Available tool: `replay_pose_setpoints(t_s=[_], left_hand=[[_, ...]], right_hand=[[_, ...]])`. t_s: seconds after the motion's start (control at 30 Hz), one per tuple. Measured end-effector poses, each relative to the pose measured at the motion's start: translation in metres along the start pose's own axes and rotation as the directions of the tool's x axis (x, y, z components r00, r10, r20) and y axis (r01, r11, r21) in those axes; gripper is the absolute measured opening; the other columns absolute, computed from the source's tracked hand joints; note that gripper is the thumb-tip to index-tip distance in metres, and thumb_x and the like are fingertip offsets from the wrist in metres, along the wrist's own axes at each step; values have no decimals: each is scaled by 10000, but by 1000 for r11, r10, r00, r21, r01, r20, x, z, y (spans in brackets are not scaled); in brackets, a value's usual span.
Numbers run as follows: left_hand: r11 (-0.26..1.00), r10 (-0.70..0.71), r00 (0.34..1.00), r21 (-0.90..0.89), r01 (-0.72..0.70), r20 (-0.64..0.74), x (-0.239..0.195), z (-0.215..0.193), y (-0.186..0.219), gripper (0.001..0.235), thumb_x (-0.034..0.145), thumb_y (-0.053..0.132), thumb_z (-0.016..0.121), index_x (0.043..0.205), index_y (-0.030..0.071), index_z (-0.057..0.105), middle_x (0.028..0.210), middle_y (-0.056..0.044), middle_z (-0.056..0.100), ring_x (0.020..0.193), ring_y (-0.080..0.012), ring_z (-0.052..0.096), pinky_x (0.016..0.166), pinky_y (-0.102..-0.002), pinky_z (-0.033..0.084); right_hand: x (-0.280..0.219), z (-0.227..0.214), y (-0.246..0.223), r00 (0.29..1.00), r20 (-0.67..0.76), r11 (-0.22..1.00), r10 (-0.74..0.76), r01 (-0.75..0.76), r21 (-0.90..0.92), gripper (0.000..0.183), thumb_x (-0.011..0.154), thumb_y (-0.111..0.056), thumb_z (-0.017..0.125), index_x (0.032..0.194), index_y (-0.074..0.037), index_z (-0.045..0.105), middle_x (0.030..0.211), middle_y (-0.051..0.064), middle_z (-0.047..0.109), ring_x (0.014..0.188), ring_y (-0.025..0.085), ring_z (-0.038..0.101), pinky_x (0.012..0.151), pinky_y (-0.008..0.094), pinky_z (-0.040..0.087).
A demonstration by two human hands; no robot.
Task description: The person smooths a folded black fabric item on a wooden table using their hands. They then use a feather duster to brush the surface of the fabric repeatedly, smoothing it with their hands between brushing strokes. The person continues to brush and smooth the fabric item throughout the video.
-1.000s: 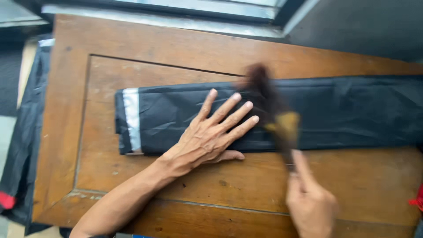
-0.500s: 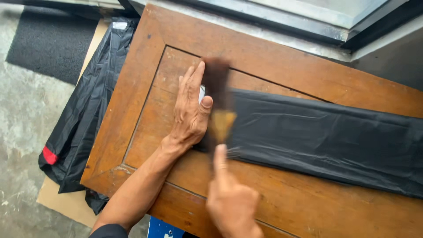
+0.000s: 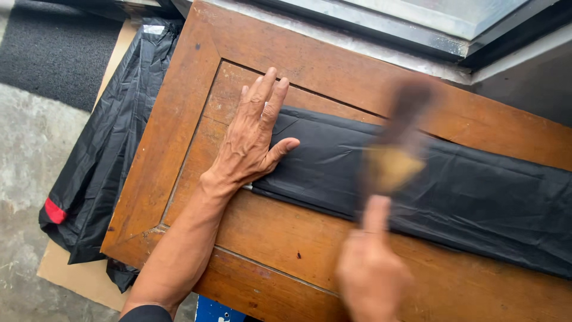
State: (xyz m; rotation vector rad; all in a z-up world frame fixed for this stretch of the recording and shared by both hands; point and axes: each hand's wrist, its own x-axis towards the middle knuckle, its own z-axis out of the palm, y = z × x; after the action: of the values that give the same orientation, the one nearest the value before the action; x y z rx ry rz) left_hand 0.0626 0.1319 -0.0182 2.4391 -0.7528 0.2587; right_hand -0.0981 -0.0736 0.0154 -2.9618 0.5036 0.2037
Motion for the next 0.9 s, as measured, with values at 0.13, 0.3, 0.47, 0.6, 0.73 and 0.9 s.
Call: replay_pose_setpoints(t_s=[0.13,0.3,0.47,0.6,0.73,0.9], left_hand=[[997,74,997,30,-74,7,2,-4,0,753,990,614,294,1538,118,149,1602,-175,148,1503,-410,215,1226,-598,188],[987,130,989,89,-135,66,3,-6,-5,787,976,615,338,1534,97,138,1586,-242,111,1498,-401,191,1202,-597,200],[969,141,986,193,-157,95,3,-9,-12,857,931,617,561,1537,139,188,1585,-203,143,1482,-414,206,1203,-563,238],[905,89,989,405,-131,120,9,-21,1,956,901,644,688,1528,102,211,1555,-258,143,1461,-435,163,1171,-633,168],[911,3,984,405,-77,179,10,-20,50,1013,930,454,786,1554,153,47,1580,-241,-36,1492,-426,-12,1192,-639,-18],[932,267,937,187,-311,226,5,13,119,864,949,658,412,1493,27,184,1560,-241,142,1472,-401,122,1192,-590,36]], right_hand=[[-24,25,-62,908,18,898,-419,412,156,689,839,-282,433,1490,-138,260,693,54,699,312,297,565,291,510,380],[-4,9,-33,942,210,964,-263,264,25,700,838,-369,402,1505,-386,194,571,38,648,417,330,610,376,521,421],[10,-30,90,855,226,879,466,-417,-233,642,920,-444,323,1536,-533,167,741,309,696,726,501,683,679,543,515],[-19,3,183,874,-276,872,399,-455,-182,634,999,-305,469,1631,-261,479,620,358,649,554,551,599,561,588,474],[-9,-21,100,840,44,841,541,-539,-54,674,939,-441,386,1590,-415,212,689,363,666,681,554,640,664,576,494],[-27,-1,27,969,63,927,-238,207,313,618,859,-328,505,1451,-250,345,755,-3,712,531,389,651,427,571,468]])
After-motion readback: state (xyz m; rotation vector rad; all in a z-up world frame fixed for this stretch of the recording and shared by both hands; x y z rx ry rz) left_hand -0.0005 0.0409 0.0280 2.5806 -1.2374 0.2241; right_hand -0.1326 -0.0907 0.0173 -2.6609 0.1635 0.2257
